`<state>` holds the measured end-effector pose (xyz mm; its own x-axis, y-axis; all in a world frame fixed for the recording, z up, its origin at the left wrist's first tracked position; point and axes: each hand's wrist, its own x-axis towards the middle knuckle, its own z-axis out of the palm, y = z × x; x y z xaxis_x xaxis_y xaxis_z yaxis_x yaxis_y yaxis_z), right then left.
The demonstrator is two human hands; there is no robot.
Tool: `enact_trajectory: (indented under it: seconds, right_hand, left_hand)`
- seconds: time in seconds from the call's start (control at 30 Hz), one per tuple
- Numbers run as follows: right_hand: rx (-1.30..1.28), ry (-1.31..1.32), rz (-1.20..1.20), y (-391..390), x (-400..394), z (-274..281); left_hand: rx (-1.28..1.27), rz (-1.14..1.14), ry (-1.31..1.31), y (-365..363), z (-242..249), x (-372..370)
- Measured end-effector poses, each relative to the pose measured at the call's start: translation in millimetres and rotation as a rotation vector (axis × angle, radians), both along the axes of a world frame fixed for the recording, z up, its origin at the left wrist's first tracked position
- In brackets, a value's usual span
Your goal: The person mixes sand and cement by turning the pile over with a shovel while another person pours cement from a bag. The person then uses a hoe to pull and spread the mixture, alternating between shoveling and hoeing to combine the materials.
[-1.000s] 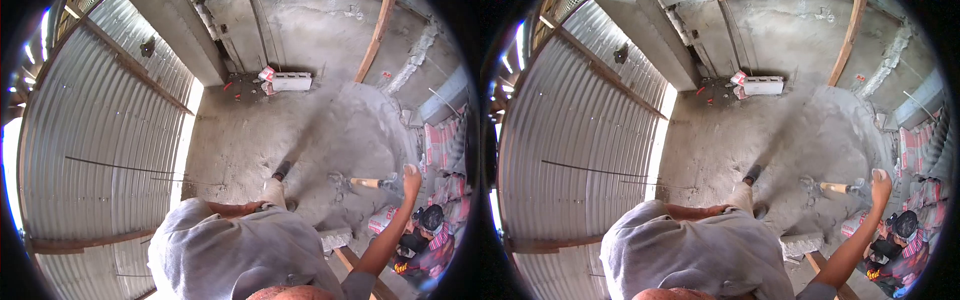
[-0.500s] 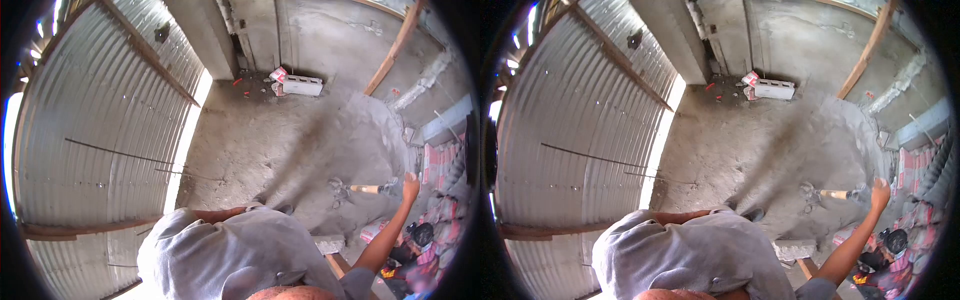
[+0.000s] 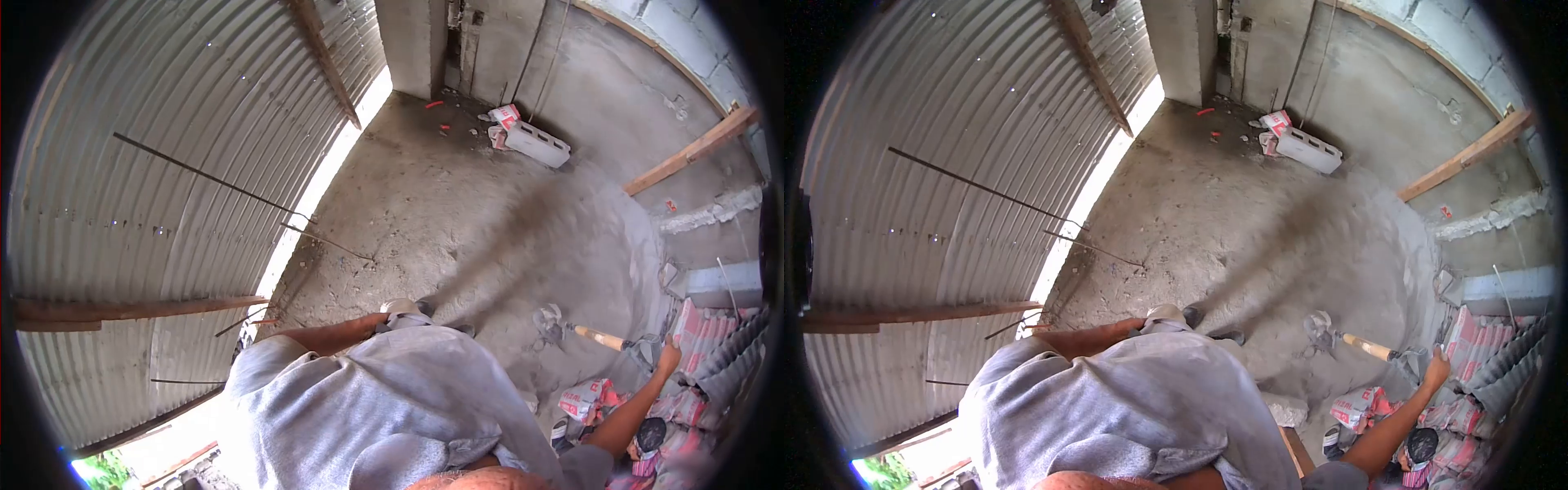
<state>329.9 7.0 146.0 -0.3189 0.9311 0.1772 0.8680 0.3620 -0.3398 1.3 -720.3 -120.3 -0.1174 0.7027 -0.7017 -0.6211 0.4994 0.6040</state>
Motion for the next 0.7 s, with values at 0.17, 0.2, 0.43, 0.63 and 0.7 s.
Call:
enact_trajectory:
  seconds: [0.17, 0.2, 0.43, 0.63, 0.7]
  right_hand:
    - [-0.057, 0.03, 0.009, -23.7, -18.4, 3.5]
    - [-0.067, 0.055, 0.056, -36.5, -26.9, 6.0]
    - [-0.035, -0.029, 0.084, -46.8, -56.2, -15.6]
    - [0.003, 0.042, 0.037, -76.3, -71.6, -0.1]
    - [0.106, 0.073, 0.031, -66.3, -63.3, -6.2]
  left_hand:
    - [-0.024, 0.101, -0.088, -38.3, -13.0, -3.7]
    - [-0.025, 0.113, -0.105, -42.9, -16.8, -4.8]
    - [-0.022, 0.11, -0.172, -47.7, -29.7, -15.9]
    - [-0.01, 0.107, -0.19, -33.4, -39.5, -28.2]
    - [-0.021, 0.102, -0.207, -32.5, -38.8, -30.5]
